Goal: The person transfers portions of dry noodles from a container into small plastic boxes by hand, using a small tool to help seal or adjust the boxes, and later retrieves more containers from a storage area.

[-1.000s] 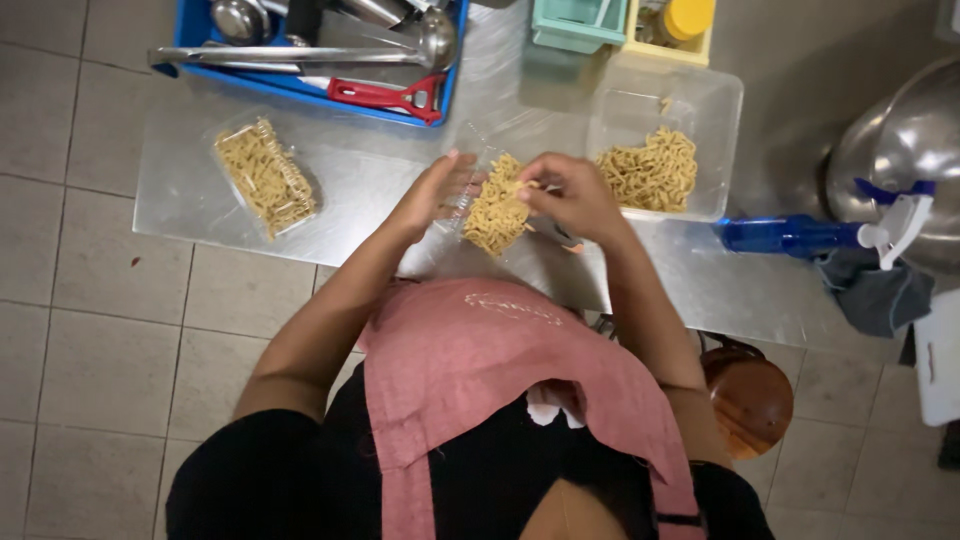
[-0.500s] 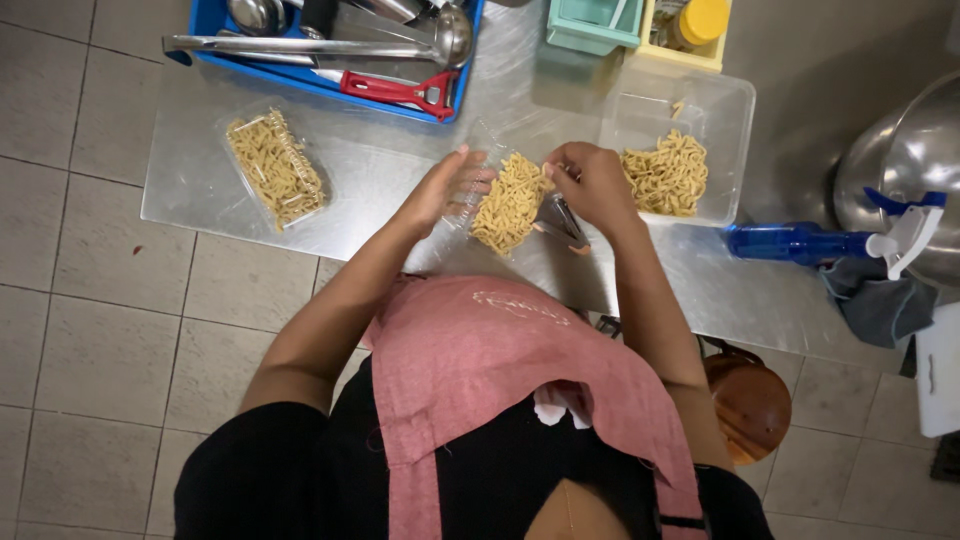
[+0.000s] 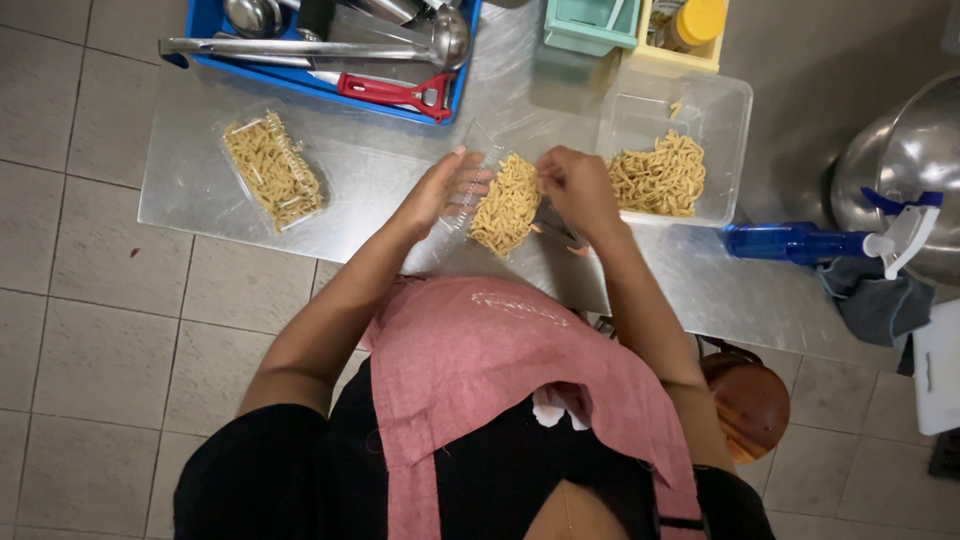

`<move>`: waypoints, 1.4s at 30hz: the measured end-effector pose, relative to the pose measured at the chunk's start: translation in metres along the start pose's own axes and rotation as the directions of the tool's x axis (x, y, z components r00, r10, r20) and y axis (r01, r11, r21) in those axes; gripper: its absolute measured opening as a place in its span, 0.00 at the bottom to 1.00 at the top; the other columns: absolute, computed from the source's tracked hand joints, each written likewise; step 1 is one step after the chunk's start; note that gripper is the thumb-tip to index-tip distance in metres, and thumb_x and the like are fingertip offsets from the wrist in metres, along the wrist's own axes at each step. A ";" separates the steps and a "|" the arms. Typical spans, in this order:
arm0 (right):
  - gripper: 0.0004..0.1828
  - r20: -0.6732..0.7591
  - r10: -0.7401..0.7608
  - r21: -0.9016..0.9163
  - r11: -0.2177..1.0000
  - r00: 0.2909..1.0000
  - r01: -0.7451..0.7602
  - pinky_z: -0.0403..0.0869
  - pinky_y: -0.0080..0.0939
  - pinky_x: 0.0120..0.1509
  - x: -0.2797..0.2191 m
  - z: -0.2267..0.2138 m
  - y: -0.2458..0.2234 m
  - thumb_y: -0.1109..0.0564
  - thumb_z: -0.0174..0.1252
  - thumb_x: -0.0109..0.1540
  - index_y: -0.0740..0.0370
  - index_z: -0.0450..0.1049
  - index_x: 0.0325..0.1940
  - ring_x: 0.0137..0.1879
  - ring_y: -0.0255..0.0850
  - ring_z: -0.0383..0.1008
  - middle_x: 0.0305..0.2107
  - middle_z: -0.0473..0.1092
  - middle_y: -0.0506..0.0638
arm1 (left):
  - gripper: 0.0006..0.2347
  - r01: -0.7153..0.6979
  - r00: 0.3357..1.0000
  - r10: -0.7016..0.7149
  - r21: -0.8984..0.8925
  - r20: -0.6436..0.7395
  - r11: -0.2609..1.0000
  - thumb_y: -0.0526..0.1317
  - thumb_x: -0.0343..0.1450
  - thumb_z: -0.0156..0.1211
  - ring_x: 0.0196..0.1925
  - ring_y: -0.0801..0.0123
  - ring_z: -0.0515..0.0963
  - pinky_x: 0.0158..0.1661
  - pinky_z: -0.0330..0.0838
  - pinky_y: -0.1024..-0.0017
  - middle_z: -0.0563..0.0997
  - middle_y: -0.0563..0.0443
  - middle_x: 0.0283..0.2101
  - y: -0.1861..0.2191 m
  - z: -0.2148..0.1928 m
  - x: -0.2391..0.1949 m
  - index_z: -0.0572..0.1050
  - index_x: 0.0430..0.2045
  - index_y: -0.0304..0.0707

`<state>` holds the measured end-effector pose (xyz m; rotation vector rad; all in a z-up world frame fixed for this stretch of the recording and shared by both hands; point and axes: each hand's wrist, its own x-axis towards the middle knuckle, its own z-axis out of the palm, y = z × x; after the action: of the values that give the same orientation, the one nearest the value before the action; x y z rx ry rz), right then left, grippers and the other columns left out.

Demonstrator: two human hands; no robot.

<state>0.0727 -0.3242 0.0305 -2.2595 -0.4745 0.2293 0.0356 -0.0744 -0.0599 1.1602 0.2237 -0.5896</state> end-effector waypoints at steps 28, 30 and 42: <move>0.13 -0.076 -0.124 -0.126 0.986 0.989 0.113 0.73 0.55 0.49 0.005 0.010 -0.026 0.68 0.59 0.59 0.66 0.75 0.48 0.45 0.61 0.73 0.43 0.70 0.63 | 0.26 -0.067 0.991 0.042 -0.197 -0.129 0.978 0.59 0.74 0.47 0.47 0.73 0.78 0.49 0.71 0.66 0.82 0.54 0.53 0.011 -0.013 -0.006 0.70 0.61 0.42; 0.08 -0.082 -0.088 -0.142 0.987 0.993 0.075 0.73 0.54 0.49 0.007 0.011 -0.026 0.66 0.60 0.61 0.65 0.74 0.45 0.45 0.60 0.74 0.42 0.71 0.61 | 0.26 -0.063 0.992 0.040 -0.186 -0.123 0.981 0.59 0.74 0.47 0.47 0.73 0.77 0.50 0.70 0.66 0.81 0.55 0.52 0.010 -0.013 -0.005 0.70 0.60 0.42; 0.11 -0.222 -0.116 -0.064 0.993 0.968 0.104 0.74 0.50 0.51 -0.003 0.006 -0.016 0.68 0.52 0.64 0.69 0.75 0.49 0.47 0.59 0.77 0.42 0.72 0.63 | 0.22 -0.229 0.963 0.232 0.037 -0.139 0.973 0.53 0.77 0.46 0.46 0.71 0.73 0.46 0.70 0.71 0.80 0.53 0.54 -0.013 0.002 0.010 0.75 0.58 0.40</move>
<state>0.0639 -0.3113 0.0387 -2.2663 -0.4871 -0.0975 0.0368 -0.0832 -0.0736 1.2297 0.2010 -0.3041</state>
